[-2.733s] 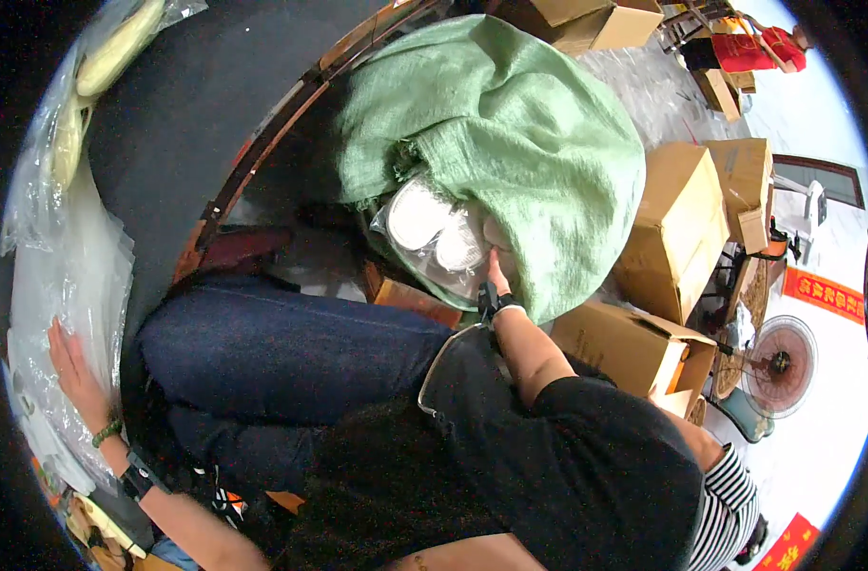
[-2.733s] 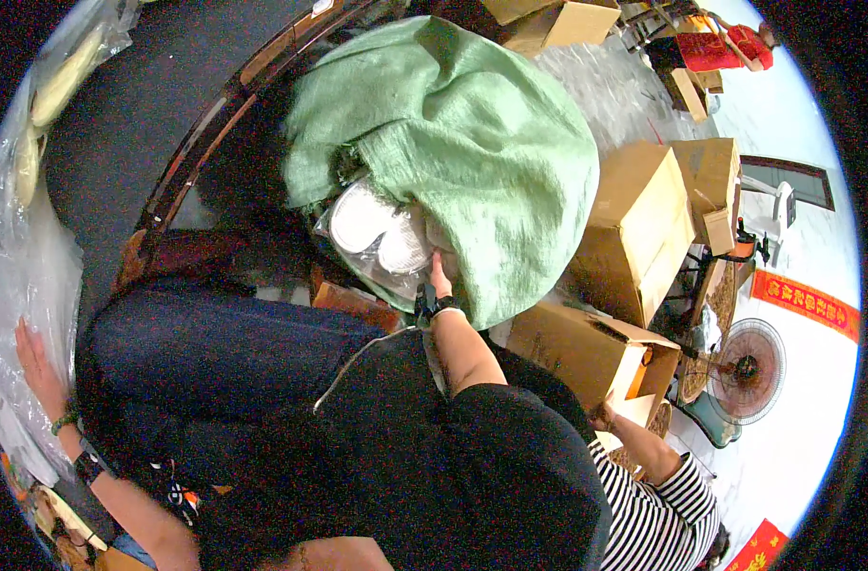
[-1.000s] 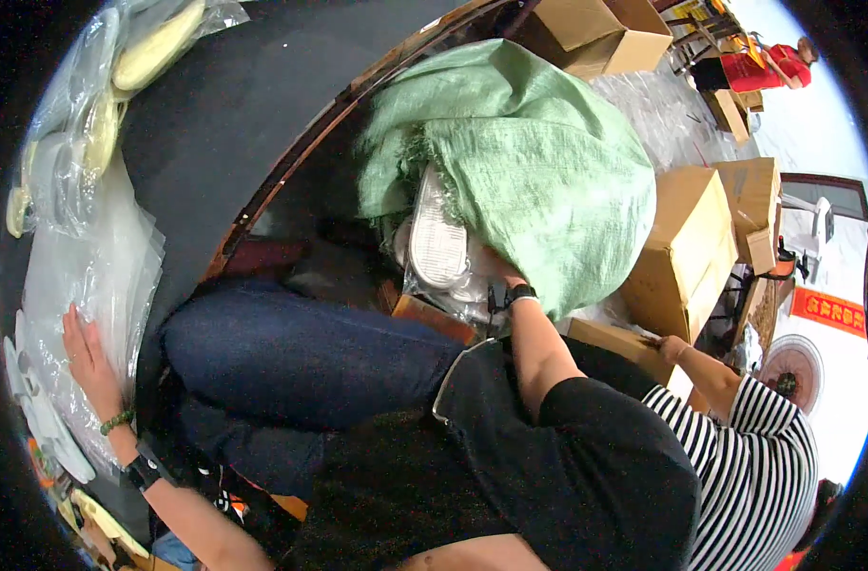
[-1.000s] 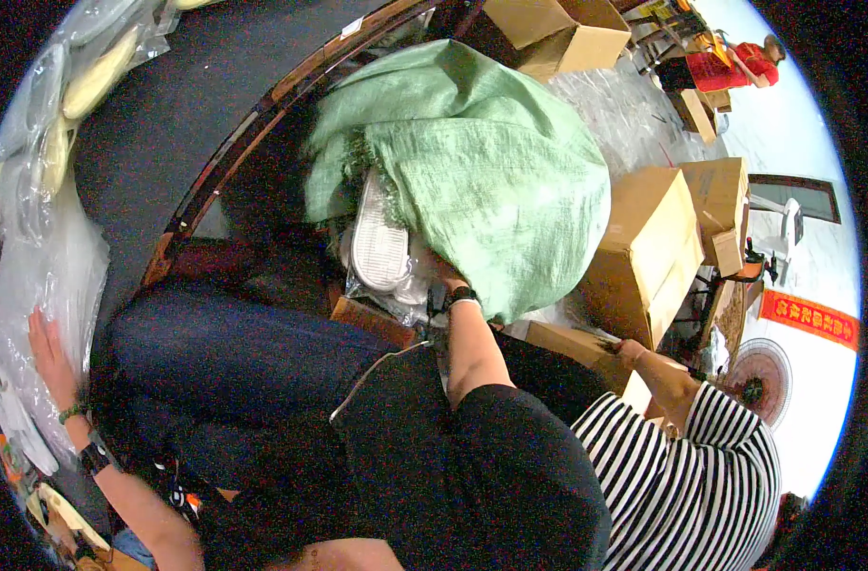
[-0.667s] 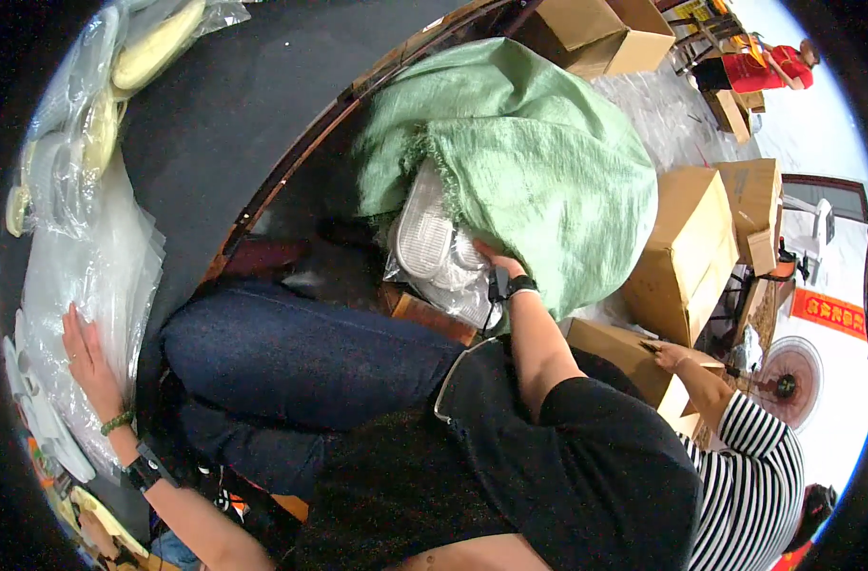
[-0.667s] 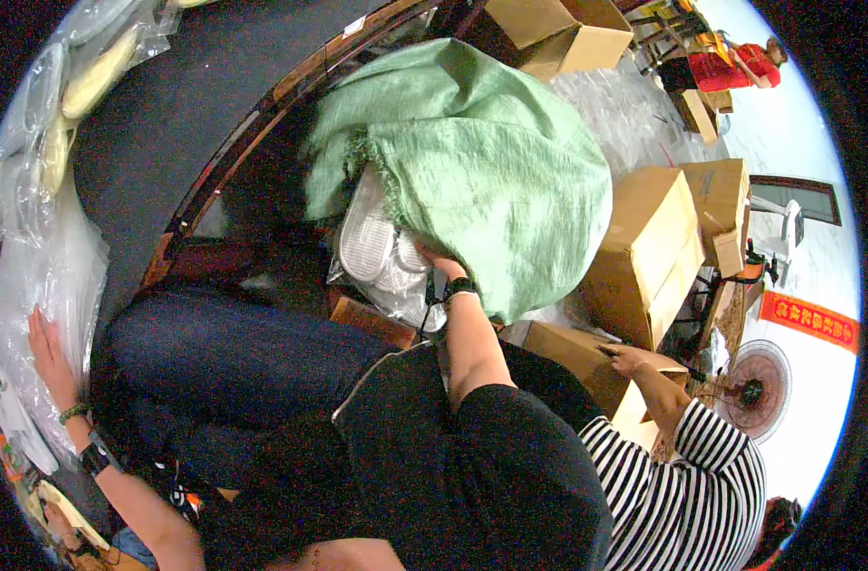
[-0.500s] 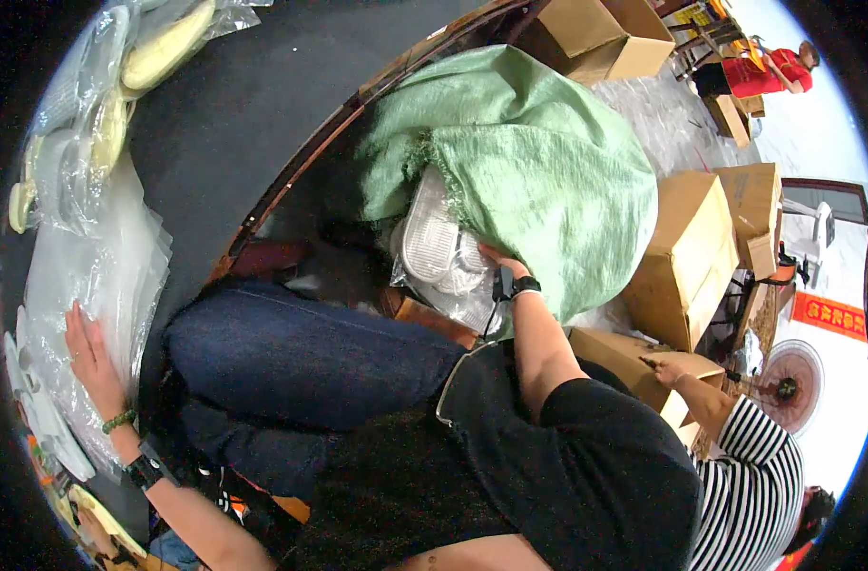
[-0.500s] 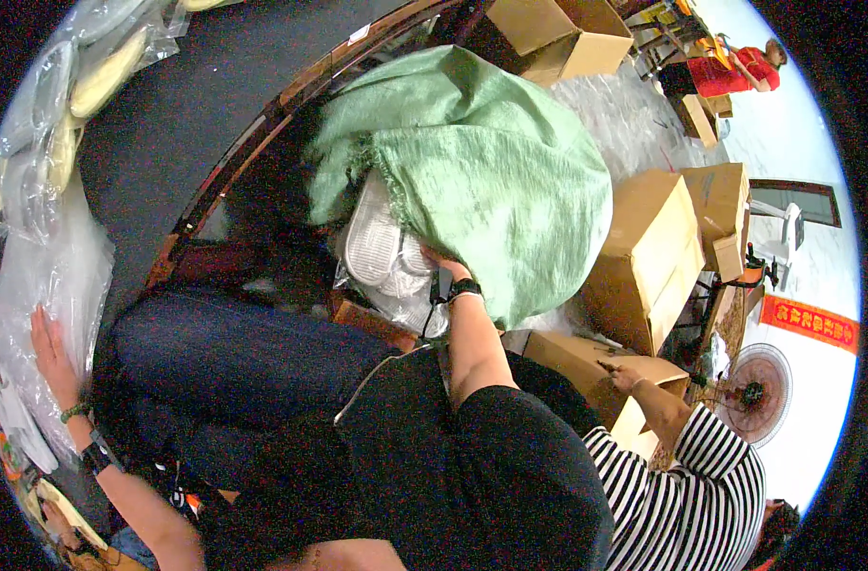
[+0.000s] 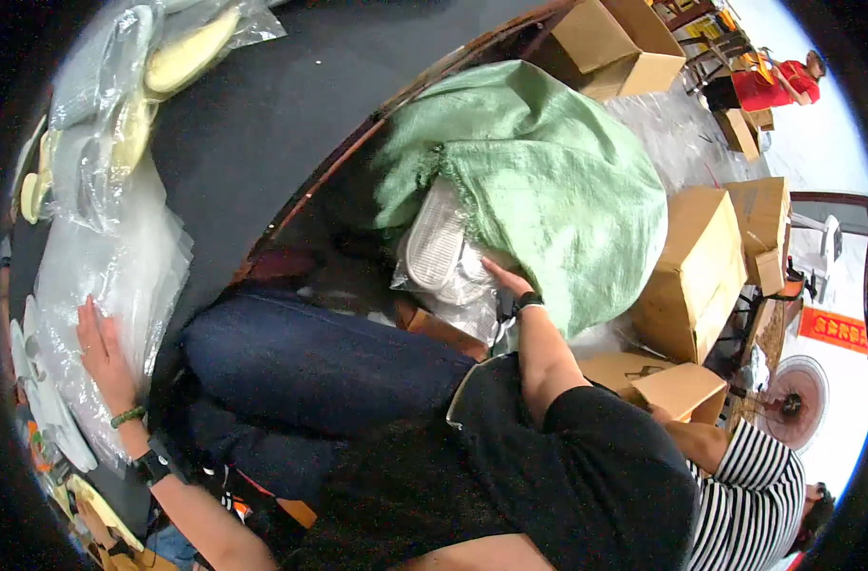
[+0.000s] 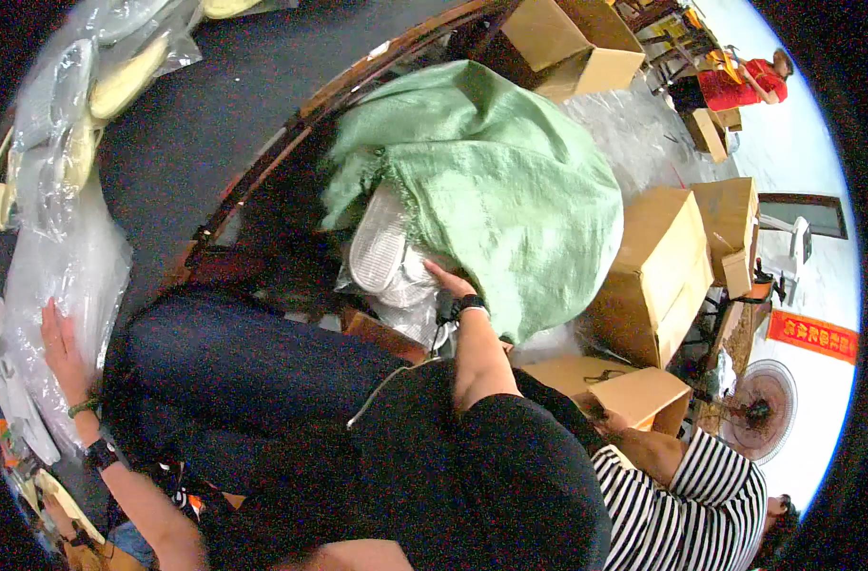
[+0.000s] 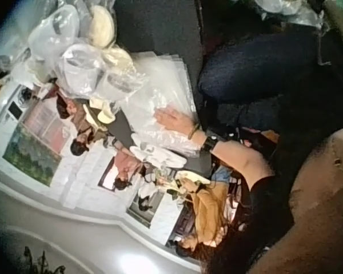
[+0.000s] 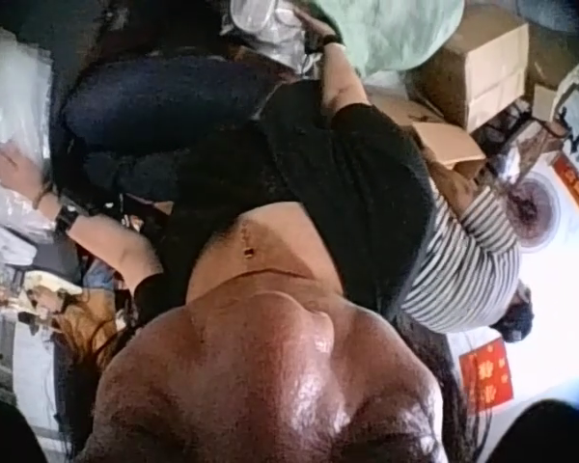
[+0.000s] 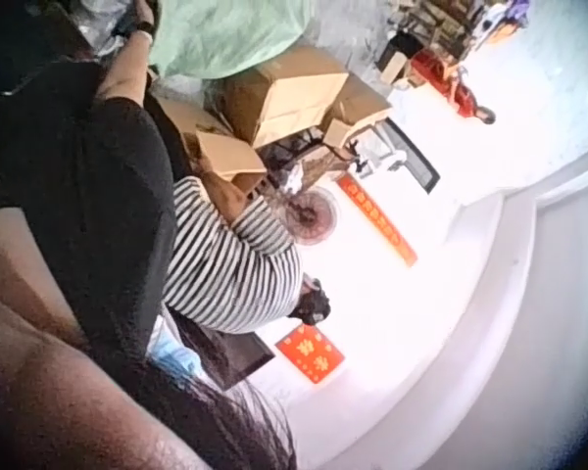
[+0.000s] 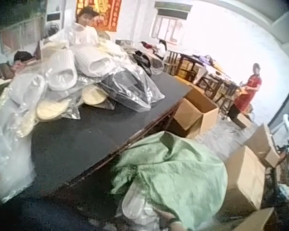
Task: The recorder is packaging finished shoes into plastic bags and placing them into a larger green bag for transport.
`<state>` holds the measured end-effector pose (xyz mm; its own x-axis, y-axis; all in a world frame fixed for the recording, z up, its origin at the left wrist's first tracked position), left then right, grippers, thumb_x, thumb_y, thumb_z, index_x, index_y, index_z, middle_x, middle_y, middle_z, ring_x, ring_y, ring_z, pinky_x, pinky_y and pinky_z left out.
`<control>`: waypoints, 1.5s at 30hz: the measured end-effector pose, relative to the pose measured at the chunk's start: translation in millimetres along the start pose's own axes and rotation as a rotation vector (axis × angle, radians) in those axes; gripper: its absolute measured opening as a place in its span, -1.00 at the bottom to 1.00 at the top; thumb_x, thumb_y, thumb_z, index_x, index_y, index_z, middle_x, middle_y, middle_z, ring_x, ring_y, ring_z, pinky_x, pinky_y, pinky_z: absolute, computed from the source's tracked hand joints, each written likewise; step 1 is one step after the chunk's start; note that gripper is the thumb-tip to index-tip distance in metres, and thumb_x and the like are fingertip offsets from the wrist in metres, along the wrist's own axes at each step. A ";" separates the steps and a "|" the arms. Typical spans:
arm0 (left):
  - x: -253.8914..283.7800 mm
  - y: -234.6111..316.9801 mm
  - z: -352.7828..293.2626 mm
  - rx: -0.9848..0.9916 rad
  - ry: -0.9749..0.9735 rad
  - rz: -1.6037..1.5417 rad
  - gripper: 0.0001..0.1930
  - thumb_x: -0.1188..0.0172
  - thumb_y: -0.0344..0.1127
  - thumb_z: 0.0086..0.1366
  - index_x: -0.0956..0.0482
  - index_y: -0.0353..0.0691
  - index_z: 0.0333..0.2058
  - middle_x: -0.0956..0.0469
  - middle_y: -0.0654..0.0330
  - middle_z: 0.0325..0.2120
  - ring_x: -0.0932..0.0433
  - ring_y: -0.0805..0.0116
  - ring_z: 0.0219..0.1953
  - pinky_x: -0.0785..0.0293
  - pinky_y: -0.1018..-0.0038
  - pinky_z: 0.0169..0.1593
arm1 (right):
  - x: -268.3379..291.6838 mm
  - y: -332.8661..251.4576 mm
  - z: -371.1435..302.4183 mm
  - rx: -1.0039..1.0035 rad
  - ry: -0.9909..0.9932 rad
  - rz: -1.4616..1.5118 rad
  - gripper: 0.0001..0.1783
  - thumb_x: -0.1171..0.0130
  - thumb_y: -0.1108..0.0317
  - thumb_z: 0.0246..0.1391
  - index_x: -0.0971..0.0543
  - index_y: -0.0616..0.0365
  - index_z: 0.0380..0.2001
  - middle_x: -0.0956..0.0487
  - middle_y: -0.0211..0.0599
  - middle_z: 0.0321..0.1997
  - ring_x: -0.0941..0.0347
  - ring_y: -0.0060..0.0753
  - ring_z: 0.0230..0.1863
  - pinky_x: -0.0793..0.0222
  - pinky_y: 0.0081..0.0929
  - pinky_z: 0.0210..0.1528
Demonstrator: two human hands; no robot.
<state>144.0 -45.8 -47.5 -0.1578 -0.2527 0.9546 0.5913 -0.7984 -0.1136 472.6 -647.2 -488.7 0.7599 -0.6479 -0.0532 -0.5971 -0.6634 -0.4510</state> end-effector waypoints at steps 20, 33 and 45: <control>2.1 47.8 -2.8 0.264 0.002 -0.110 -0.43 -0.07 0.03 0.28 -0.31 0.07 0.25 -0.18 0.05 0.31 -0.07 -0.08 0.36 0.15 -0.17 0.34 | 37.0 -42.3 -66.0 0.113 0.348 0.468 -0.58 -0.43 0.14 -0.10 -0.66 0.19 -0.22 -0.63 -0.24 -0.19 -0.51 -0.23 -0.21 -0.40 -0.32 -0.12; -31.6 23.6 13.1 0.231 -0.011 0.035 -0.45 0.04 0.12 0.36 -0.25 0.23 0.28 -0.18 0.16 0.32 -0.09 -0.02 0.37 0.11 -0.22 0.31 | 118.6 -229.9 -295.8 0.422 0.602 -0.860 -0.36 -0.49 0.14 -0.45 -0.62 0.12 -0.17 -0.66 -0.20 -0.31 -0.55 -0.30 -0.29 -0.43 -0.33 -0.16; -40.1 21.4 7.0 0.210 0.010 0.022 -0.46 0.10 0.13 0.38 -0.22 0.24 0.30 -0.17 0.16 0.33 -0.09 -0.02 0.36 0.10 -0.21 0.30 | 108.6 -408.8 -593.1 0.648 1.090 -0.884 -0.41 -0.35 0.23 -0.19 -0.54 0.32 -0.06 -0.62 -0.29 -0.21 -0.53 -0.44 -0.24 -0.46 -0.44 -0.17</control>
<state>168.5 -48.9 -86.4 -0.1499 -0.2749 0.9497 0.7465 -0.6613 -0.0736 647.0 -668.5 218.2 0.0774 -0.2905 0.9537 0.3559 -0.8856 -0.2986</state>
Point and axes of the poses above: each hand's wrist, its own z-axis towards the middle knuckle, its own x-axis out of the back of the hand, y = z × x, the point moved 3 cm from there along z, towards the middle knuckle
